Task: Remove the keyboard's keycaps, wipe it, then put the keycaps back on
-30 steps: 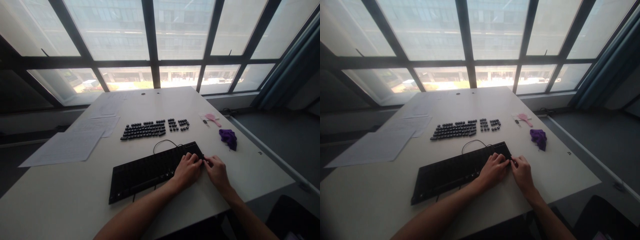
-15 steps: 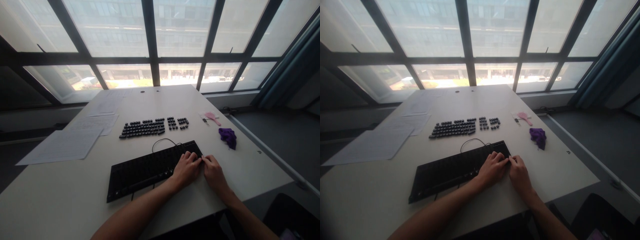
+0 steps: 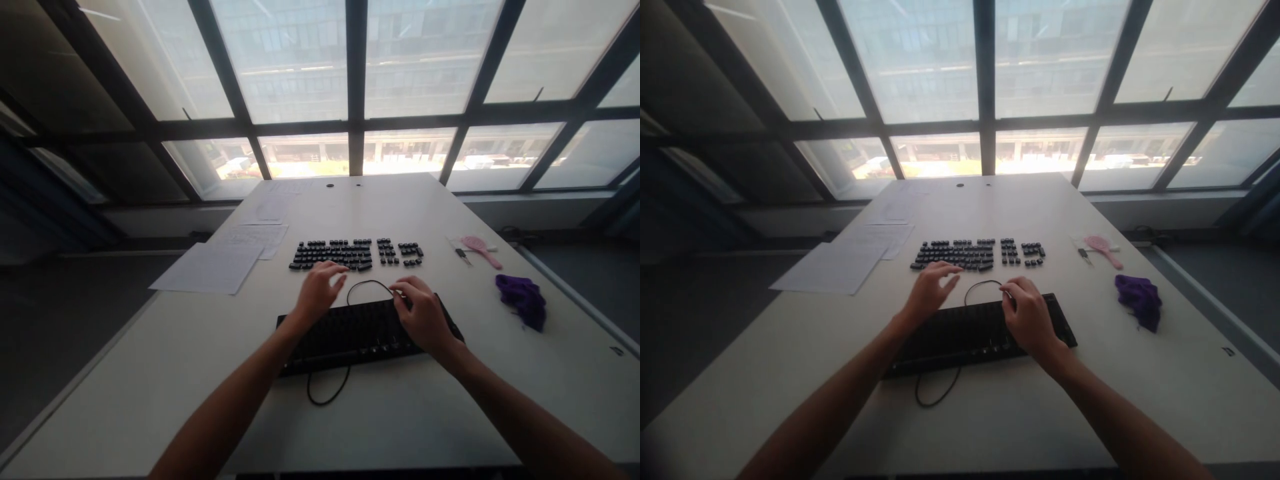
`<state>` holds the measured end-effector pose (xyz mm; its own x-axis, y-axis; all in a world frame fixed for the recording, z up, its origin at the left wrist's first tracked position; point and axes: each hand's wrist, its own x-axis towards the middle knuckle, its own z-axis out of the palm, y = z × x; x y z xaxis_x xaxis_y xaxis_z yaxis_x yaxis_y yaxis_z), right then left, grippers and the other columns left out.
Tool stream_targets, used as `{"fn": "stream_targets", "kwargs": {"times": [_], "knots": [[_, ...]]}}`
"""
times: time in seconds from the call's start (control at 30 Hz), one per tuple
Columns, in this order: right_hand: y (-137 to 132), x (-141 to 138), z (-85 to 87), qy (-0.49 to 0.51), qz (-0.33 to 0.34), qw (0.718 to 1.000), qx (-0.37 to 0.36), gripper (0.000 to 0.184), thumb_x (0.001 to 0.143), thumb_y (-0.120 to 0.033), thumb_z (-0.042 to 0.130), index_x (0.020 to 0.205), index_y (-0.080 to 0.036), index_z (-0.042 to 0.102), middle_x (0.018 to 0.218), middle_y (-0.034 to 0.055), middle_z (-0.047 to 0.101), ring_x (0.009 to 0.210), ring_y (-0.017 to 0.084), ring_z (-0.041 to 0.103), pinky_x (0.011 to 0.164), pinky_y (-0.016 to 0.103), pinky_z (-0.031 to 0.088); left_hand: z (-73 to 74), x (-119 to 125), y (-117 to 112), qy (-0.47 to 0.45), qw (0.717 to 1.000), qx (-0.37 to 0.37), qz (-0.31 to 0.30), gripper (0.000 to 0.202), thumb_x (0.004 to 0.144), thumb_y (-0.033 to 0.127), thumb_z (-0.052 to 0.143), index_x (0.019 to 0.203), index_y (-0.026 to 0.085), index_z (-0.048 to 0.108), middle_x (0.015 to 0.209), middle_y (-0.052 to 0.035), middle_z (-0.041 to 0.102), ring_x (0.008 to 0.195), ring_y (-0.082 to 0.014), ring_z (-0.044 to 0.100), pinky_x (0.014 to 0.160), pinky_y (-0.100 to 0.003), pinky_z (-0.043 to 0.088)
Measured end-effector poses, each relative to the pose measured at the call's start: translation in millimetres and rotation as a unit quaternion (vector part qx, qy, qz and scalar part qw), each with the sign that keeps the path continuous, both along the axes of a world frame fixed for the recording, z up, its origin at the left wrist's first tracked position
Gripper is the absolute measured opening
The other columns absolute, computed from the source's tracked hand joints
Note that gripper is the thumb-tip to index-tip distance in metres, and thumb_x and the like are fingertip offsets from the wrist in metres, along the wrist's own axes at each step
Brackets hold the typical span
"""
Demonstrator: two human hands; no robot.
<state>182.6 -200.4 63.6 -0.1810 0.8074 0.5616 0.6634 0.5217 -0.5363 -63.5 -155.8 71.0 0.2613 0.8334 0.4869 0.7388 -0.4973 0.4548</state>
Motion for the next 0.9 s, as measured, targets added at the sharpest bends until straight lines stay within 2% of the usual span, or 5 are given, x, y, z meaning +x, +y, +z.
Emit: {"fn": "stream_targets", "kwargs": {"times": [0.13,0.23,0.47,0.73,0.9], "knots": [[57.6,-78.8,-10.2,-0.05,0.07,0.996,-0.04,0.017,0.092,-0.015,0.056,0.099,-0.017,0.071,0.098,0.0085,0.066,0.095,0.023,0.058,0.085,0.034,0.047,-21.9,-103.5,46.2,0.057,0.992,-0.01,0.116,0.017,0.09,0.024,0.063,0.1,0.02,0.076,0.098,-0.006,0.071,0.096,-0.0235,0.06,0.093,-0.038,0.047],[96.7,-135.1,-23.9,-0.133,0.077,0.987,-0.051,0.019,0.095,-0.018,0.056,0.103,-0.016,0.073,0.102,0.0098,0.065,0.101,0.023,0.055,0.091,0.033,0.043,-40.5,-137.3,61.4,0.119,0.985,-0.015,0.125,0.02,0.089,0.021,0.064,0.106,0.022,0.076,0.099,-0.0068,0.069,0.097,-0.0243,0.056,0.093,-0.037,0.046],[136.2,-208.5,-42.1,-0.208,0.091,0.973,-0.046,0.021,0.096,-0.021,0.055,0.098,-0.015,0.075,0.106,0.0131,0.063,0.105,0.027,0.048,0.089,0.037,0.037,-58.1,-149.3,74.4,0.145,0.983,-0.023,0.113,0.02,0.087,0.018,0.066,0.1,0.028,0.079,0.101,-0.0067,0.065,0.099,-0.0253,0.051,0.092,-0.038,0.046],[142.3,-227.8,-45.3,-0.23,0.111,0.966,-0.04,0.03,0.096,-0.012,0.047,0.085,-0.012,0.075,0.094,0.0148,0.069,0.101,0.028,0.046,0.089,0.041,0.031,-62.0,-164.9,71.2,0.109,0.99,-0.044,0.074,0.017,0.086,0.016,0.069,0.097,0.025,0.079,0.103,-0.0027,0.074,0.096,-0.0213,0.056,0.093,-0.035,0.046],[130.3,-229.8,-38.1,-0.205,0.118,0.97,-0.049,0.027,0.095,-0.011,0.05,0.085,-0.012,0.074,0.093,0.0148,0.071,0.098,0.027,0.051,0.09,0.041,0.033,-53.3,-170.3,44.6,0.067,0.992,-0.052,0.089,0.014,0.084,0.021,0.072,0.096,0.021,0.079,0.094,-0.0031,0.077,0.091,-0.0206,0.06,0.089,-0.034,0.048]]}}
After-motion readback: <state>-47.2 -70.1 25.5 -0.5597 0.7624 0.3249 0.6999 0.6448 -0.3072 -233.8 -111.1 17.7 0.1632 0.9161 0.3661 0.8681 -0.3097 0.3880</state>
